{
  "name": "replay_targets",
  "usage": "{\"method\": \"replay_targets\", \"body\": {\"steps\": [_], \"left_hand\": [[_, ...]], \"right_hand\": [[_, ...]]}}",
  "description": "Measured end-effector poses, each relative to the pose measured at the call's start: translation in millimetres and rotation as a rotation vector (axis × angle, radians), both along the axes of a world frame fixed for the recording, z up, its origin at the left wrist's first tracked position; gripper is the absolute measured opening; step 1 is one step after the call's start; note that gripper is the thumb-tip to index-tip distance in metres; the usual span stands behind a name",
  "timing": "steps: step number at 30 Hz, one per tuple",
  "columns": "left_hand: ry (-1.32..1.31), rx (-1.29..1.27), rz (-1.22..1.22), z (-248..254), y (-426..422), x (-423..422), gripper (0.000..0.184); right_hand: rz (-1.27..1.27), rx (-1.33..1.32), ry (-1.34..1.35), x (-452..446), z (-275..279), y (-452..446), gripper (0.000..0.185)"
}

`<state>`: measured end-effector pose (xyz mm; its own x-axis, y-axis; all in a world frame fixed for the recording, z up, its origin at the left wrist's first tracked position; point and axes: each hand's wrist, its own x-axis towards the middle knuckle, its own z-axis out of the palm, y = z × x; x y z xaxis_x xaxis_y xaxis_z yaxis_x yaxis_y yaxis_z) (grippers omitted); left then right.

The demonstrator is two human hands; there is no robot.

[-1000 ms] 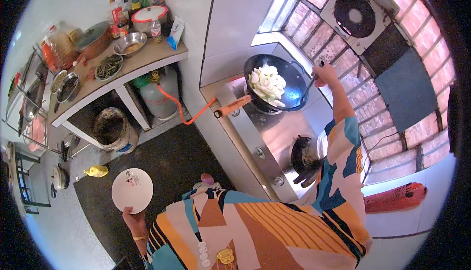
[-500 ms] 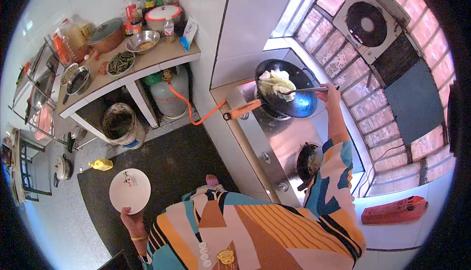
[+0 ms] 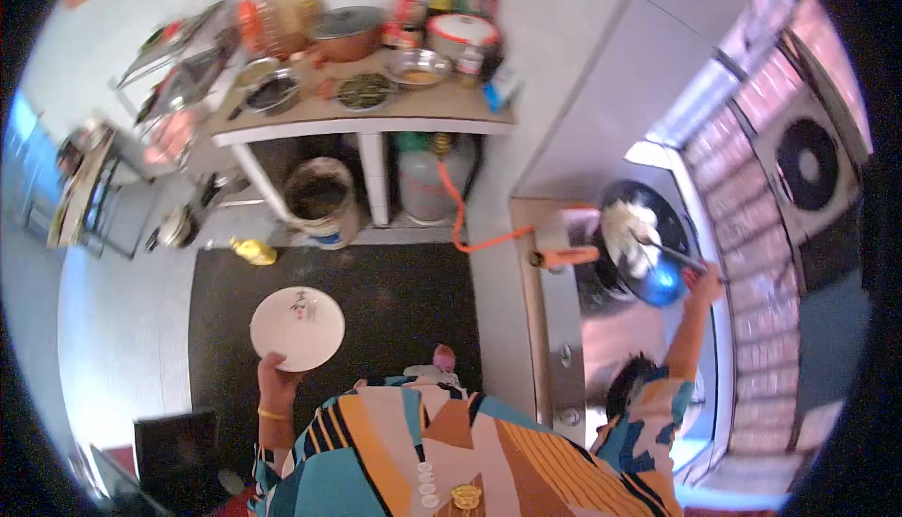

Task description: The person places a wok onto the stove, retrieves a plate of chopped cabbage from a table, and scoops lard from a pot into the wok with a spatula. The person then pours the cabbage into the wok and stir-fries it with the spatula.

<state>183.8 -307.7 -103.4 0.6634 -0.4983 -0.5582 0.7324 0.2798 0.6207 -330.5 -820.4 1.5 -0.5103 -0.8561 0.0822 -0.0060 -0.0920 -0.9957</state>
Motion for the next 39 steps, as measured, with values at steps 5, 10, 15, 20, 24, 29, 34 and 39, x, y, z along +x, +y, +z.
{"method": "replay_targets", "body": {"steps": [5,10,15,20,24,29,34,39], "left_hand": [[-0.020,-0.001,-0.028,-4,18,9,0.053],[-0.034,0.009,-0.004,-4,26,6,0.050],[0.031,0.037,0.030,-14,40,3,0.051],[-0.046,-0.049,0.051,-5,34,4,0.059],[-0.075,-0.046,0.071,-13,37,4,0.061],[-0.084,-0.072,0.119,-13,33,-3,0.060],[0.002,-0.088,0.122,-24,37,-4,0.053],[0.033,-0.071,0.161,-11,34,-7,0.050]], "right_hand": [[0.164,0.021,0.105,-12,-51,-32,0.023],[-0.028,0.122,0.163,21,-38,-11,0.022],[0.384,0.095,0.405,18,-46,-10,0.022],[0.426,0.103,0.668,97,-59,33,0.020],[0.482,0.092,0.787,122,-66,43,0.019],[0.493,0.002,0.918,124,-63,39,0.020],[0.378,-0.380,1.165,68,-32,5,0.022],[0.787,-0.130,1.582,70,-17,60,0.019]]}}
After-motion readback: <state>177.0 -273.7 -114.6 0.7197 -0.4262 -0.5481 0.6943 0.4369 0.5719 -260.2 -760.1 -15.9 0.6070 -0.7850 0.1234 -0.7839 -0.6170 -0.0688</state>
